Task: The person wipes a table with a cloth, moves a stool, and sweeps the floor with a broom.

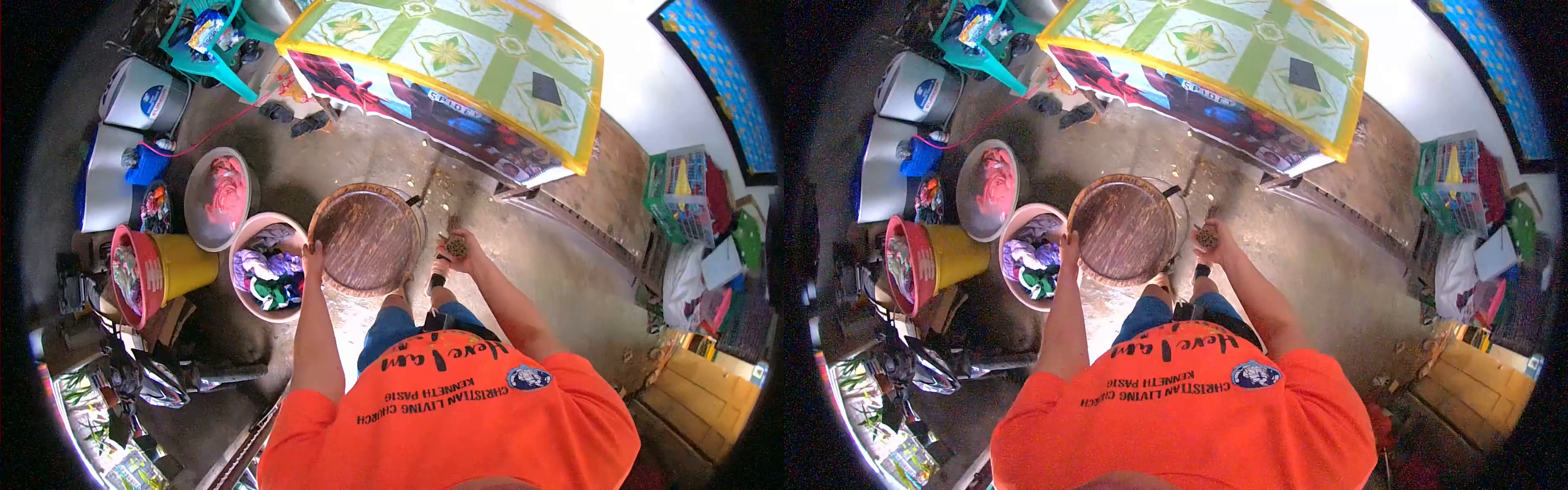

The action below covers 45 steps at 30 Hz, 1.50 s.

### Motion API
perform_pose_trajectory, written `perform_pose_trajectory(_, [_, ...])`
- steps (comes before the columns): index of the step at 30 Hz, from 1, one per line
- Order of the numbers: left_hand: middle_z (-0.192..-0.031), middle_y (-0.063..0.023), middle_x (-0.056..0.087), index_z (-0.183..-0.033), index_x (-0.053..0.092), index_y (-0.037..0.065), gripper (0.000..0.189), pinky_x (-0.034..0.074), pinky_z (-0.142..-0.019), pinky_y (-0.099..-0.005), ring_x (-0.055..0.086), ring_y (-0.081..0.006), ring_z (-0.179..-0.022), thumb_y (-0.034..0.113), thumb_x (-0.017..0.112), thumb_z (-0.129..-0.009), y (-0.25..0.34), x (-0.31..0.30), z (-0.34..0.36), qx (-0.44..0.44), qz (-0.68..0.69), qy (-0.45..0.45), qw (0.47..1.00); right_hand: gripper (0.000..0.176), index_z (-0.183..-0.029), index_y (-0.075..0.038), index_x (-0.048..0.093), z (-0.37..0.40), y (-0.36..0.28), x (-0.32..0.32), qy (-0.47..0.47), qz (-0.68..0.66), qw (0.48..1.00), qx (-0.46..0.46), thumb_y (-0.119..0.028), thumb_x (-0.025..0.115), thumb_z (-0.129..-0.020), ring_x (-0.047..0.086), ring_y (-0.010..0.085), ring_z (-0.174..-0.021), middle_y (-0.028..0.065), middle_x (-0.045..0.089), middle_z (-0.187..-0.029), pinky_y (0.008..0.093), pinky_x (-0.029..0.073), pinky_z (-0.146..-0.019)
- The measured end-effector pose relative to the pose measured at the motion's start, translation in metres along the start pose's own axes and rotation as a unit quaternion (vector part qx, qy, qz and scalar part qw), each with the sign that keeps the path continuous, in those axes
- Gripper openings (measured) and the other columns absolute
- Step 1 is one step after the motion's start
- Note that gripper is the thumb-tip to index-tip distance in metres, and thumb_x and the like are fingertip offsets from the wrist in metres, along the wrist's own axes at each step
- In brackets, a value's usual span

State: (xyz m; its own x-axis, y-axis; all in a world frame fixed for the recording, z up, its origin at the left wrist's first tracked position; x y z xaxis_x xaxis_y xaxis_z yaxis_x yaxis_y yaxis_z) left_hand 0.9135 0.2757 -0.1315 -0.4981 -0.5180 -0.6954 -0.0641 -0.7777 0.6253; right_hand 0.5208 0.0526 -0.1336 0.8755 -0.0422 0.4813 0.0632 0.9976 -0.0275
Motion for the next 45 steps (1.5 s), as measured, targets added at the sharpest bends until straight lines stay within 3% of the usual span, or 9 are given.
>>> perform_pose_trajectory(8, [-0.112, -0.0232, 0.058, -0.115, 0.053, -0.005, 0.061, 0.040, -0.090, -0.0368, 0.055, -0.0334, -0.105, 0.049, 0.049, -0.087, 0.020, -0.002, -0.011, 0.006, 0.073, -0.032, 0.997, 0.029, -0.088, -0.016, 0.058, -0.037, -0.009, 0.029, 0.041, 0.029, 0.999, -0.012, -0.041, 0.051, -0.076, 0.059, 0.0225, -0.073, 0.0050, 0.063, -0.078, 0.0444, 0.039, -0.073])
perform_pose_trajectory(14, [-0.118, -0.0220, 0.055, -0.117, 0.053, -0.007, 0.084, 0.035, -0.097, -0.0337, 0.049, -0.0303, -0.113, 0.068, 0.036, -0.083, -0.021, 0.016, -0.049, -0.108, 0.018, -0.110, 0.988, 0.024, -0.081, -0.012, 0.059, -0.037, 0.002, 0.072, 0.044, -0.008, 0.998, -0.039, -0.034, 0.048, -0.079, 0.057, 0.0241, -0.065, 0.0061, 0.061, -0.071, 0.0378, 0.043, -0.062])
perform_pose_trajectory(16, [-0.126, -0.0190, 0.050, -0.121, 0.050, -0.007, 0.089, 0.031, -0.101, -0.0332, 0.044, -0.0276, -0.120, 0.071, 0.038, -0.080, -0.040, 0.030, -0.058, -0.151, 0.134, -0.107, 0.973, 0.024, -0.080, -0.011, 0.058, -0.058, 0.003, 0.065, 0.026, -0.086, 0.994, -0.055, -0.033, 0.048, -0.079, 0.057, 0.0245, -0.064, 0.0069, 0.060, -0.071, 0.0376, 0.046, -0.062])
perform_pose_trajectory(18, [-0.134, -0.0108, 0.041, -0.134, 0.039, 0.003, 0.084, 0.028, -0.103, -0.0341, 0.038, -0.0222, -0.122, 0.066, 0.048, -0.080, -0.026, 0.034, -0.053, -0.194, 0.274, -0.175, 0.926, 0.029, -0.082, -0.006, 0.058, -0.092, 0.008, 0.041, 0.019, -0.086, 0.995, -0.052, -0.033, 0.047, -0.079, 0.059, 0.0269, -0.069, 0.0103, 0.062, -0.076, 0.0408, 0.049, -0.069])
perform_pose_trajectory(21, [-0.128, -0.0174, 0.045, -0.131, 0.038, -0.006, 0.105, 0.034, -0.099, -0.0373, 0.044, -0.0264, -0.117, 0.078, 0.047, -0.069, 0.000, 0.012, -0.041, -0.270, 0.127, -0.156, 0.942, 0.038, -0.088, -0.001, 0.059, -0.100, 0.009, 0.052, -0.059, -0.093, 0.992, -0.057, -0.034, 0.045, -0.078, 0.061, 0.0319, -0.078, 0.0161, 0.063, -0.083, 0.0416, 0.049, -0.078])
perform_pose_trajectory(22, [-0.105, -0.0196, 0.059, -0.114, 0.054, -0.011, 0.101, 0.040, -0.087, -0.0354, 0.052, -0.0265, -0.097, 0.080, 0.038, -0.073, 0.002, 0.011, -0.043, -0.209, 0.094, -0.111, 0.967, 0.038, -0.088, -0.001, 0.058, -0.101, 0.011, 0.055, -0.055, -0.106, 0.991, -0.058, -0.034, 0.044, -0.078, 0.061, 0.0322, -0.078, 0.0165, 0.063, -0.083, 0.0420, 0.049, -0.078])
perform_pose_trajectory(33, [-0.116, -0.0116, 0.056, -0.114, 0.055, -0.008, 0.075, 0.038, -0.092, -0.0309, 0.051, -0.0196, -0.100, 0.054, 0.067, -0.074, 0.033, -0.007, -0.079, -0.234, 0.291, -0.030, 0.927, 0.025, -0.075, -0.009, 0.058, -0.081, -0.014, 0.102, 0.049, -0.066, 0.987, -0.135, -0.033, 0.049, -0.077, 0.057, 0.0238, -0.062, 0.0080, 0.061, -0.069, 0.0392, 0.047, -0.062])
perform_pose_trajectory(41, [-0.120, -0.0039, 0.053, -0.121, 0.053, 0.001, 0.058, 0.034, -0.095, -0.0303, 0.048, -0.0177, -0.106, 0.033, 0.071, -0.077, 0.128, -0.052, -0.199, -0.029, 0.332, -0.068, 0.940, 0.017, -0.071, -0.018, 0.056, -0.089, -0.064, 0.235, 0.073, -0.073, 0.981, -0.165, -0.035, 0.056, -0.074, 0.055, 0.0186, -0.060, 0.0005, 0.060, -0.066, 0.0340, 0.035, -0.051])
perform_pose_trajectory(45, [-0.122, -0.0040, 0.052, -0.120, 0.052, 0.001, 0.056, 0.033, -0.096, -0.0305, 0.045, -0.0178, -0.110, 0.030, 0.071, -0.077, 0.176, -0.067, -0.246, 0.086, 0.306, -0.066, 0.946, 0.017, -0.074, -0.016, 0.056, -0.132, -0.090, 0.280, 0.001, -0.114, 0.977, -0.183, -0.033, 0.056, -0.075, 0.057, 0.0196, -0.062, 0.0022, 0.062, -0.070, 0.0367, 0.043, -0.054])
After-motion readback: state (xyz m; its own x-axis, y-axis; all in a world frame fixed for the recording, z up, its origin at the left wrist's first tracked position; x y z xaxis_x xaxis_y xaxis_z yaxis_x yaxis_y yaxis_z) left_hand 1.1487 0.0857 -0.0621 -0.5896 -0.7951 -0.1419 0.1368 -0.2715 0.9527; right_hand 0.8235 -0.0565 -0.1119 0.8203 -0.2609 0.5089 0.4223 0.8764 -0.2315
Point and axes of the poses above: each hand's wrist, its own z-axis away from the middle knuckle, its own x-axis out of the palm, y = z × x, the point moved 6 cm from there along -z, towards the middle knuckle
